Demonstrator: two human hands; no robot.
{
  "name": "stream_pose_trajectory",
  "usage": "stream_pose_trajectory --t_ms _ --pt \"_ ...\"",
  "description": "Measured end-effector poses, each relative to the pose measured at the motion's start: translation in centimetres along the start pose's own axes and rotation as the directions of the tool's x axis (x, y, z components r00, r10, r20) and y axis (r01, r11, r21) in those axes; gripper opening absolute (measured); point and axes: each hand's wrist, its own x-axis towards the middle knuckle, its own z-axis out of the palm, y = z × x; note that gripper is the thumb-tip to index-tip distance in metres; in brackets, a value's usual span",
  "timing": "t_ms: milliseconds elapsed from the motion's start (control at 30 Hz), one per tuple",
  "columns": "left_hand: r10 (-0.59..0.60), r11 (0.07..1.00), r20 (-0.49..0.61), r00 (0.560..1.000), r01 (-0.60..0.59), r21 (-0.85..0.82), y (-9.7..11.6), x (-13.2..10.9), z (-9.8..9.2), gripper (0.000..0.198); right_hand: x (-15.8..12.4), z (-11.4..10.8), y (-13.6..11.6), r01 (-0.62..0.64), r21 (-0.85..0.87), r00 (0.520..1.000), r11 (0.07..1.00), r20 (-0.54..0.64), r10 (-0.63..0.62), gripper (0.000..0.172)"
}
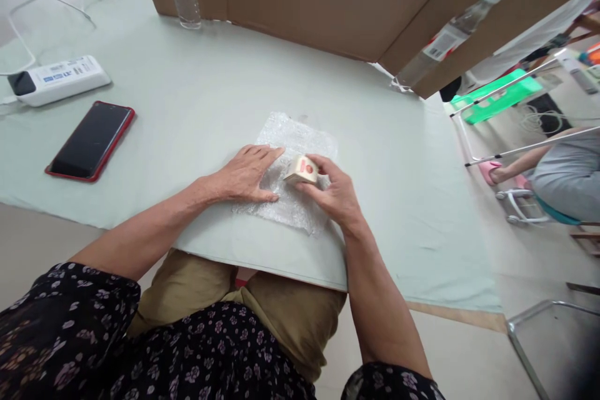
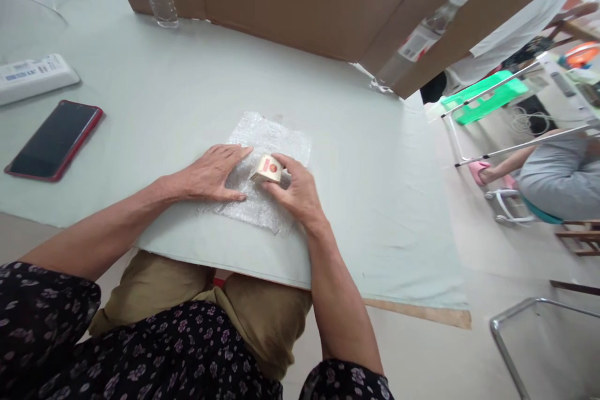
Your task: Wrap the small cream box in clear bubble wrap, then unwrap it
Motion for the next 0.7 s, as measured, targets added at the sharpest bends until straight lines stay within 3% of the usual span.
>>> stream_pose_trajectory --t_ms 167,700 --pt "0.002 1.000 0.005 1.000 -0.002 -0.002 0.1 0.0 -0.1 0.101 -0.1 1.5 0.1 0.045 -0.199 0.995 0.979 0.099 -0.026 0.056" --pt "0.014 1.000 0.005 1.000 -0.014 0.002 0.1 0.0 -0.4 0.092 -0.2 1.6 0.3 0.040 -0.248 0.995 0.968 0.096 -0.016 0.057"
